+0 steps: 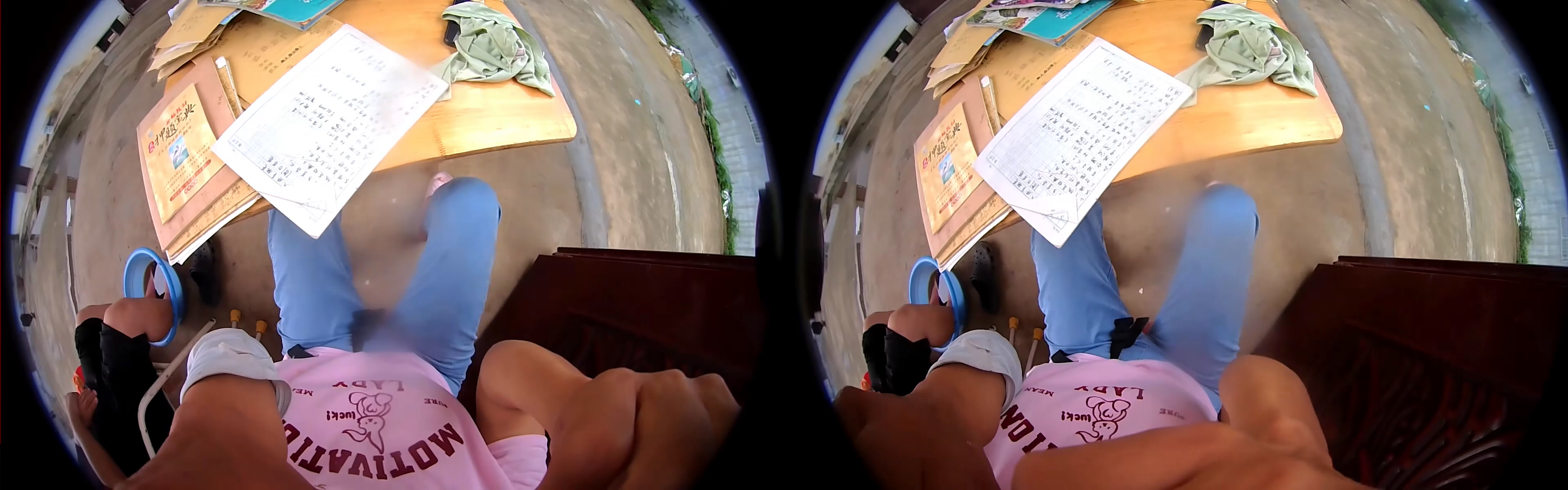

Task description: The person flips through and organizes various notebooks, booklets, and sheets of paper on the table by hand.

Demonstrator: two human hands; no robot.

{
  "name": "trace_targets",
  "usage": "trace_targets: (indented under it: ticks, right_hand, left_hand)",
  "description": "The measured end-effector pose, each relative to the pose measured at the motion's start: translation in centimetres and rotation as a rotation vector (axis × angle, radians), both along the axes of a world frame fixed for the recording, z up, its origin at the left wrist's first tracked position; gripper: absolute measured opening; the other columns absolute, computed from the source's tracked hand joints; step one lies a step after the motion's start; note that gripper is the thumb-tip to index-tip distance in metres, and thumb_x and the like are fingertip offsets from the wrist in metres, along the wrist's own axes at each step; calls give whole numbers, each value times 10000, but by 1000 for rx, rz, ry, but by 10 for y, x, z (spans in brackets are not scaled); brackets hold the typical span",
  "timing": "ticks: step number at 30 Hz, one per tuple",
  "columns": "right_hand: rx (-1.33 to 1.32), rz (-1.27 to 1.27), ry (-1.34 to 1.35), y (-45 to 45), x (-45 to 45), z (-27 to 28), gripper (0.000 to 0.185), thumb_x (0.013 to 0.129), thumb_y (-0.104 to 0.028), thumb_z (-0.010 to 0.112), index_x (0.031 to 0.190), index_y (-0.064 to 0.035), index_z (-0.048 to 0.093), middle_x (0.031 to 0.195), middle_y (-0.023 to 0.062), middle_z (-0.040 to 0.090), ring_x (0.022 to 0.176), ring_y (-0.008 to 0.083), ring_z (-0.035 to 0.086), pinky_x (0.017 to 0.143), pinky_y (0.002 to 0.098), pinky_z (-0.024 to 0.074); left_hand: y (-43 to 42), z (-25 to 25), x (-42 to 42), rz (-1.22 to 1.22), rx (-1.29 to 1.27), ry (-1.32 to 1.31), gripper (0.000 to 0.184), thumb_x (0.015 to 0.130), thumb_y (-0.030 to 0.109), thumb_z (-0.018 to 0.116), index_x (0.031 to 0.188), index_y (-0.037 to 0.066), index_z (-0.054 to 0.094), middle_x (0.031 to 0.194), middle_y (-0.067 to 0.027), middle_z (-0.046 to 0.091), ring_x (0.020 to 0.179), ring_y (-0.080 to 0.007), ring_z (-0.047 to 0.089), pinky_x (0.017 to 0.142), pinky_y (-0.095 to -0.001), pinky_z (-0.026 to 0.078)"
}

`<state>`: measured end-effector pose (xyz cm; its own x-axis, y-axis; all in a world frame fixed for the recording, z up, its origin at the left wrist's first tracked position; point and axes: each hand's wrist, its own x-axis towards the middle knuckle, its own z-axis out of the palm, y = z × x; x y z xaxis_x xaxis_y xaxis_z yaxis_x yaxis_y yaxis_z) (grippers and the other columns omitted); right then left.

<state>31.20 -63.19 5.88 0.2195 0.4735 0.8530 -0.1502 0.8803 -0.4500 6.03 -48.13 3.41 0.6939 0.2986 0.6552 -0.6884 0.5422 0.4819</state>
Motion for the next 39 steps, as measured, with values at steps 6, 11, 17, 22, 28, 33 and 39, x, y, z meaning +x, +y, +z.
trace_targets:
  ticks: [6, 11, 17, 22, 28, 33, 39]
  right_hand:
    - [18, 2, -5, -1, -1, 6, 70, 747, -79, 719, 723, -35, 670, 671, 66, 665, 545, 141, 626, 520, 219, 539]
    - [4, 17, -9, 0, 0, 7, 70, 741, -76, 725, 717, -38, 671, 666, 61, 666, 540, 135, 628, 516, 211, 540]
    - [-13, 29, -14, 6, -7, 3, 71, 734, -72, 732, 711, -42, 673, 660, 55, 668, 535, 128, 629, 511, 202, 541]
    - [-18, 55, -3, 8, -5, 5, 72, 728, -69, 738, 705, -45, 674, 654, 50, 669, 531, 122, 631, 507, 194, 542]
    - [3, 77, -2, 7, -4, 9, 75, 720, -65, 745, 699, -49, 675, 648, 43, 670, 526, 114, 633, 502, 185, 543]
    - [4, 106, -4, 9, -6, 13, 79, 714, -62, 751, 693, -53, 676, 643, 38, 671, 521, 108, 634, 498, 177, 544]
    - [7, 139, -14, 4, -8, 21, 83, 707, -59, 759, 687, -57, 678, 637, 32, 672, 516, 101, 636, 493, 168, 545]
  left_hand:
    - [2, 1, -4, -24, -12, -4, 116, 898, 42, 573, 877, -57, 630, 813, -183, 634, 676, -270, 608, 549, -334, 513]
    - [4, 0, -4, -21, -22, -13, 116, 898, 34, 571, 878, -62, 634, 812, -192, 637, 672, -283, 616, 540, -342, 520]
    - [6, 1, -7, -40, -31, -23, 117, 897, 24, 569, 879, -68, 639, 810, -203, 642, 667, -298, 626, 529, -352, 528]
    - [6, 3, -11, -38, -43, -23, 118, 897, 15, 567, 880, -73, 643, 808, -211, 646, 664, -311, 634, 520, -360, 534]
    - [6, 5, -13, -68, -55, -43, 120, 896, 5, 564, 881, -80, 648, 806, -222, 650, 659, -327, 643, 508, -370, 543]
    - [7, 10, -17, -90, -71, -56, 122, 896, -3, 562, 882, -85, 652, 805, -230, 654, 656, -340, 651, 499, -378, 549]
    - [7, 20, -26, -130, -87, -88, 125, 895, -13, 560, 883, -91, 657, 803, -241, 659, 651, -355, 661, 488, -388, 557]
